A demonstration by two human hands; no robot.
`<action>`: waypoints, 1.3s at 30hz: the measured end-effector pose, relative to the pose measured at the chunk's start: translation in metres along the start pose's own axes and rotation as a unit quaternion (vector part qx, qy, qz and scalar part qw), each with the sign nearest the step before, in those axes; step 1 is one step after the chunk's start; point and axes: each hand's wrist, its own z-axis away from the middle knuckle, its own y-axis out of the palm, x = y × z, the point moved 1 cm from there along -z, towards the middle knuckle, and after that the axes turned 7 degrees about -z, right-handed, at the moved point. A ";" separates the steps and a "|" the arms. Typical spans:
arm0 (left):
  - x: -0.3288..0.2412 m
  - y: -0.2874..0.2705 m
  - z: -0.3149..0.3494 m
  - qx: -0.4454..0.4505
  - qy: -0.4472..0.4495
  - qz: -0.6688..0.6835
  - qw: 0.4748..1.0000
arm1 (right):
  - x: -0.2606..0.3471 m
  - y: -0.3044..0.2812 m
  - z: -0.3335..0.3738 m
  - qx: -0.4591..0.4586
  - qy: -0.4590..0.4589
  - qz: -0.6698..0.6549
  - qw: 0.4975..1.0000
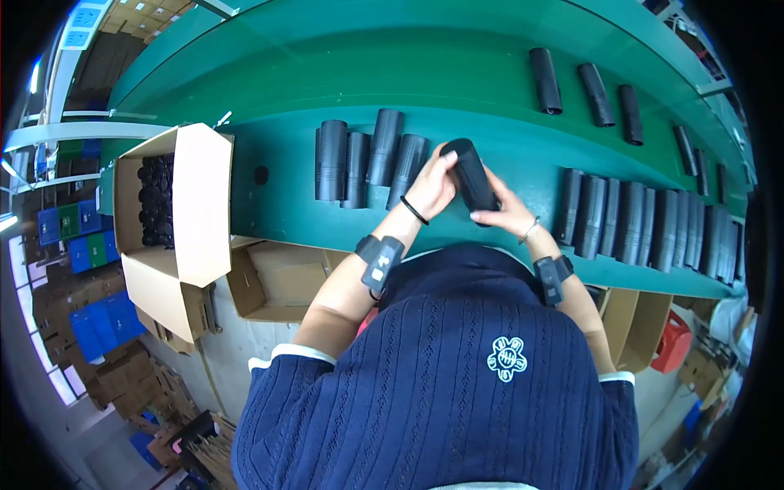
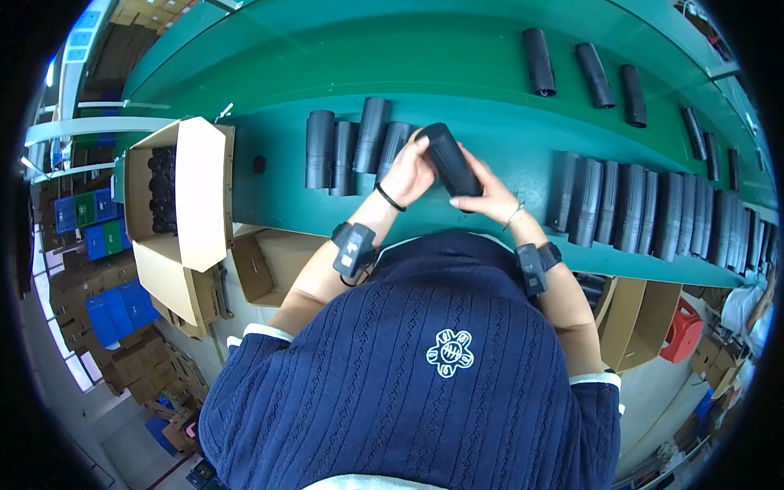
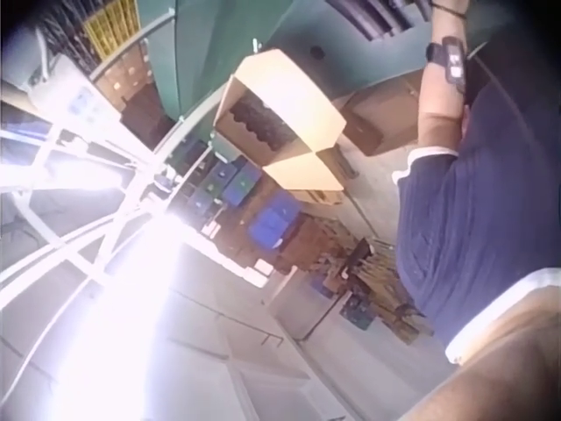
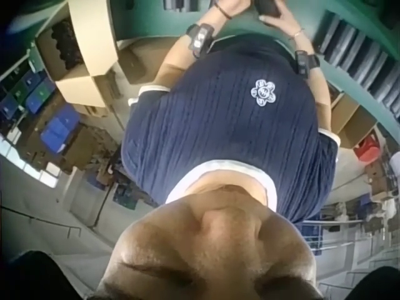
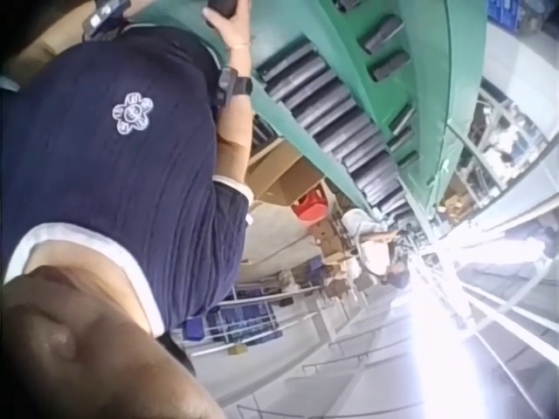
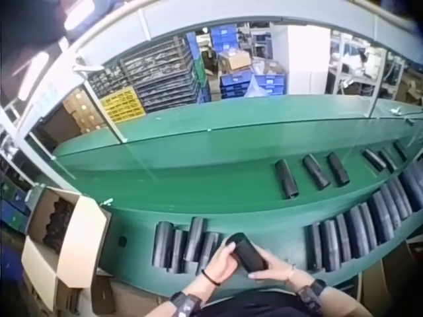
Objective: The person moves a box of black cylinders to a workbench, takes them out, and fits black caps onto each cylinder by hand. They then pack the assembled cylinders back into a cardboard box.
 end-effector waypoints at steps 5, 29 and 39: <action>-0.011 -0.046 -0.029 -0.211 0.145 -0.613 0.748 | -0.012 -0.016 -0.012 -0.076 0.073 -0.112 0.988; -0.021 -0.007 0.034 0.015 0.046 -0.425 0.904 | 0.023 0.003 -0.036 -0.016 0.076 -0.285 0.955; -0.012 -0.020 0.035 0.023 0.096 -0.440 0.892 | 0.012 0.012 -0.022 -0.021 0.008 -0.229 0.973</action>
